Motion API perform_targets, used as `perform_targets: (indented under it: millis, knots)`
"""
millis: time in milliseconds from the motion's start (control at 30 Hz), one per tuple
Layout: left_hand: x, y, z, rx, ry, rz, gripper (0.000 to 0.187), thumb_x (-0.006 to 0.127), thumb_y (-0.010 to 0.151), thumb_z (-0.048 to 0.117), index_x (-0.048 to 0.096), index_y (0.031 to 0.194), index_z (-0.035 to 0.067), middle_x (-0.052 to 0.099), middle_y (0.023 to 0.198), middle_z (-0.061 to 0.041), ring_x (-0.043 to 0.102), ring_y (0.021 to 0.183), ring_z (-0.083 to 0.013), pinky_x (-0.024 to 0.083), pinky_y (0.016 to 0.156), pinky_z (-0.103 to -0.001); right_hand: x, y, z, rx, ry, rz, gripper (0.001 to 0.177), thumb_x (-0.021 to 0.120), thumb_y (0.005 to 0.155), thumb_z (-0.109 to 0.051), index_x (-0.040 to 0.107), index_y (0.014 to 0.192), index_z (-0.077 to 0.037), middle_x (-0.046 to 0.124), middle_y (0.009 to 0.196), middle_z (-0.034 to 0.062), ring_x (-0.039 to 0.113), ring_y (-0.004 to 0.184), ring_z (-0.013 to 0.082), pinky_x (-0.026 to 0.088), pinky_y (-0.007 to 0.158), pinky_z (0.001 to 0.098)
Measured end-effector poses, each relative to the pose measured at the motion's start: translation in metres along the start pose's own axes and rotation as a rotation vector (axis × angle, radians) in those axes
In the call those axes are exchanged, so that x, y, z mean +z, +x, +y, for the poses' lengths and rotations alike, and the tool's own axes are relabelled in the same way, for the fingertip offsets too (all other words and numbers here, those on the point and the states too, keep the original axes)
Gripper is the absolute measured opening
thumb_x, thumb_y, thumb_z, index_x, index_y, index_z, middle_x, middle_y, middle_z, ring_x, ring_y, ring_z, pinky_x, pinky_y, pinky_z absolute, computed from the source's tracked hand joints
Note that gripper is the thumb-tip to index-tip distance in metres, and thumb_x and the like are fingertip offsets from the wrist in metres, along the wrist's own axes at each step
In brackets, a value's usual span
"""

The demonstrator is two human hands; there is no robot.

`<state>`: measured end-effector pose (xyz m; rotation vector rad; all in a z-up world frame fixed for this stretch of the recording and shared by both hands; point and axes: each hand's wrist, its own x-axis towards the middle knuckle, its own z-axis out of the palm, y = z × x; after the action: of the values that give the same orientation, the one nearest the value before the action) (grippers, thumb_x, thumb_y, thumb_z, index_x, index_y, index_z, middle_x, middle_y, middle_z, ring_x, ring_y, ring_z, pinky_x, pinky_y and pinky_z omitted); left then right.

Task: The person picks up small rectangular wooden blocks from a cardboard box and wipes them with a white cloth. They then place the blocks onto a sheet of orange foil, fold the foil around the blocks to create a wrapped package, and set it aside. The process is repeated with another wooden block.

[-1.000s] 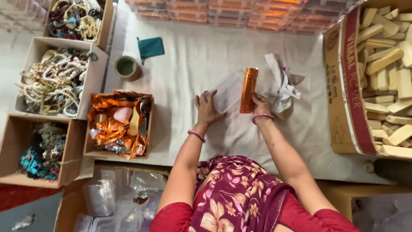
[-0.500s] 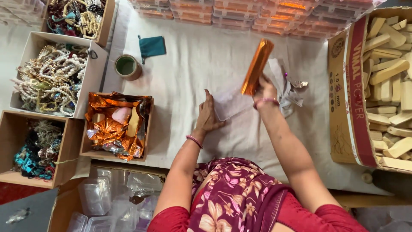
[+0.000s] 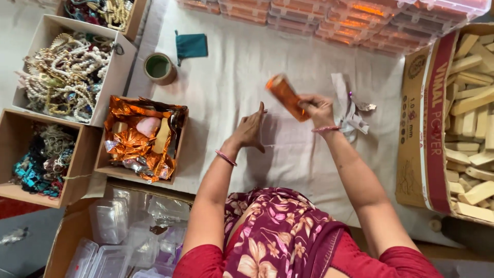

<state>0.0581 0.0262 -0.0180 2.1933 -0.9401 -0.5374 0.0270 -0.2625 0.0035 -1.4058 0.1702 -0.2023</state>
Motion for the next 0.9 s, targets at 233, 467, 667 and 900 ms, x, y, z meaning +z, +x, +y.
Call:
perform_targets:
  millis: [233, 467, 667, 900]
  knots:
    - [-0.029, 0.004, 0.009, 0.111, -0.222, -0.06, 0.155, 0.105, 0.042, 0.042, 0.013, 0.162, 0.009, 0.036, 0.157, -0.028, 0.035, 0.143, -0.0424, 0.034, 0.116, -0.05, 0.002, -0.039, 0.007, -0.361, -0.801, -0.239, 0.013, 0.077, 0.086, 0.001, 0.078, 0.098, -0.005, 0.078, 0.101, 0.01, 0.074, 0.093, 0.0244, 0.058, 0.085, 0.0354]
    - [-0.009, 0.005, 0.064, 0.058, 0.406, 0.372, 0.078, 0.09, 0.065, 0.045, 0.062, 0.131, 0.014, 0.066, 0.122, -0.006, 0.062, 0.112, -0.0262, 0.043, 0.1, -0.049, 0.005, -0.034, 0.017, -0.638, -1.027, -0.322, 0.013, 0.073, 0.085, -0.003, 0.077, 0.097, -0.008, 0.077, 0.107, 0.0034, 0.071, 0.103, 0.0237, 0.052, 0.1, 0.0401]
    - [0.038, 0.013, 0.042, 0.174, 0.53, 0.455, 0.029, 0.075, 0.087, 0.022, 0.072, 0.115, 0.016, 0.068, 0.109, 0.002, 0.065, 0.107, -0.0163, 0.039, 0.111, -0.049, -0.004, -0.028, 0.032, -0.607, -1.055, -0.351, 0.013, 0.071, 0.086, -0.002, 0.076, 0.096, -0.009, 0.077, 0.107, 0.0019, 0.071, 0.101, 0.0226, 0.054, 0.096, 0.0382]
    - [0.02, 0.019, 0.056, 0.105, 0.456, 0.443, 0.012, 0.071, 0.09, 0.019, 0.073, 0.102, 0.016, 0.069, 0.101, 0.002, 0.066, 0.096, -0.0163, 0.035, 0.11, -0.055, 0.014, -0.024, -0.005, -0.34, -1.002, -0.338, 0.01, 0.076, 0.084, -0.007, 0.075, 0.093, -0.009, 0.068, 0.105, 0.0066, 0.069, 0.09, 0.0264, 0.055, 0.076, 0.0383]
